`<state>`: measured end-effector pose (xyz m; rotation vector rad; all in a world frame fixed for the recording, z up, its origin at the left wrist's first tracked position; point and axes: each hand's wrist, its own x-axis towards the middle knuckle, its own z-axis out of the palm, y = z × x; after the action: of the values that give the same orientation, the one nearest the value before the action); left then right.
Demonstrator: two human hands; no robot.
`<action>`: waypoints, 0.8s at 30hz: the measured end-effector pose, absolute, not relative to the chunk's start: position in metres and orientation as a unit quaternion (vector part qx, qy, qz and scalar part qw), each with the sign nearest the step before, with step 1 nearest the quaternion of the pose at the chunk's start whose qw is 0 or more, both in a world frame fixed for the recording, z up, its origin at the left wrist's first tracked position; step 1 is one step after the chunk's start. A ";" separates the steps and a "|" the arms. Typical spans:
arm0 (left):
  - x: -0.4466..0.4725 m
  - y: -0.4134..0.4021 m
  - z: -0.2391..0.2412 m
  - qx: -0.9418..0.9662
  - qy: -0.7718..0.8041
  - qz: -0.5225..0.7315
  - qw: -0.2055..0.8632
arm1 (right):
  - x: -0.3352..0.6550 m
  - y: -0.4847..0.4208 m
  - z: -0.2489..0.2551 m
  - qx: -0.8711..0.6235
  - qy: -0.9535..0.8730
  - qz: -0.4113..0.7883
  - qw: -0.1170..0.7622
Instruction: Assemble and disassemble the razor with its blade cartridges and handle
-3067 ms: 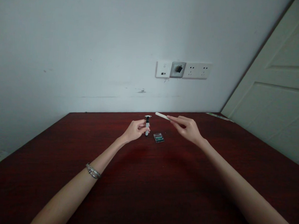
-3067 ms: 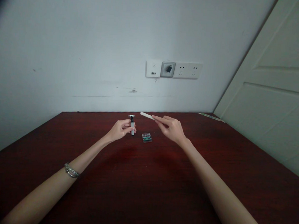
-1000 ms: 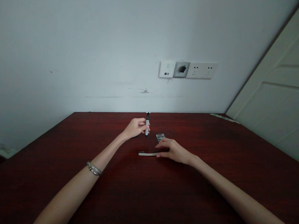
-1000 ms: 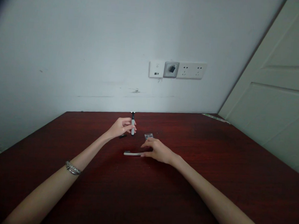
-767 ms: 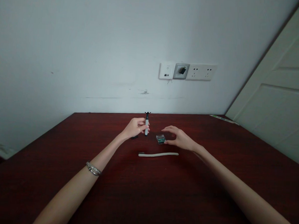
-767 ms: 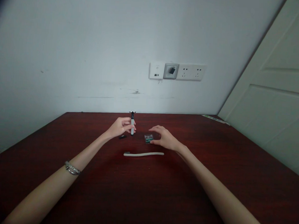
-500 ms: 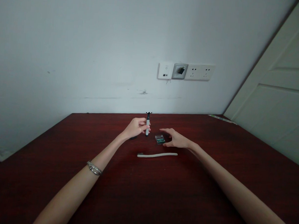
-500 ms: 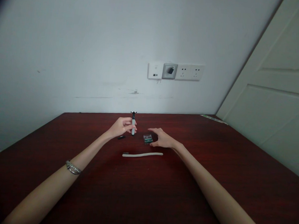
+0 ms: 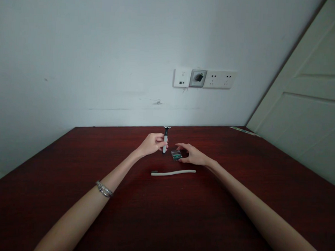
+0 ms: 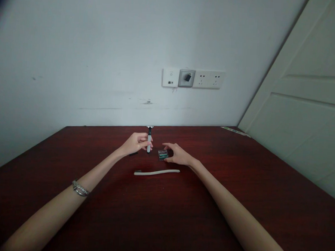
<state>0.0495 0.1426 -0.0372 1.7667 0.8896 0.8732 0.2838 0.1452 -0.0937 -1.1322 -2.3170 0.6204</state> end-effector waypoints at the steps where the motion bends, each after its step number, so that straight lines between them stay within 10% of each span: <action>1: 0.050 0.142 -0.037 0.721 0.363 0.356 0.471 | 0.283 0.145 -0.094 -0.414 -0.848 0.225 0.243; 24: 0.053 0.140 -0.042 0.718 0.371 0.356 0.469 | 0.279 0.144 -0.087 -0.381 -0.889 0.091 0.238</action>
<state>0.0525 0.1398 -0.0422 1.7607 0.9102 0.8741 0.2794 0.1444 -0.0866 -1.0438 -2.4346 0.2490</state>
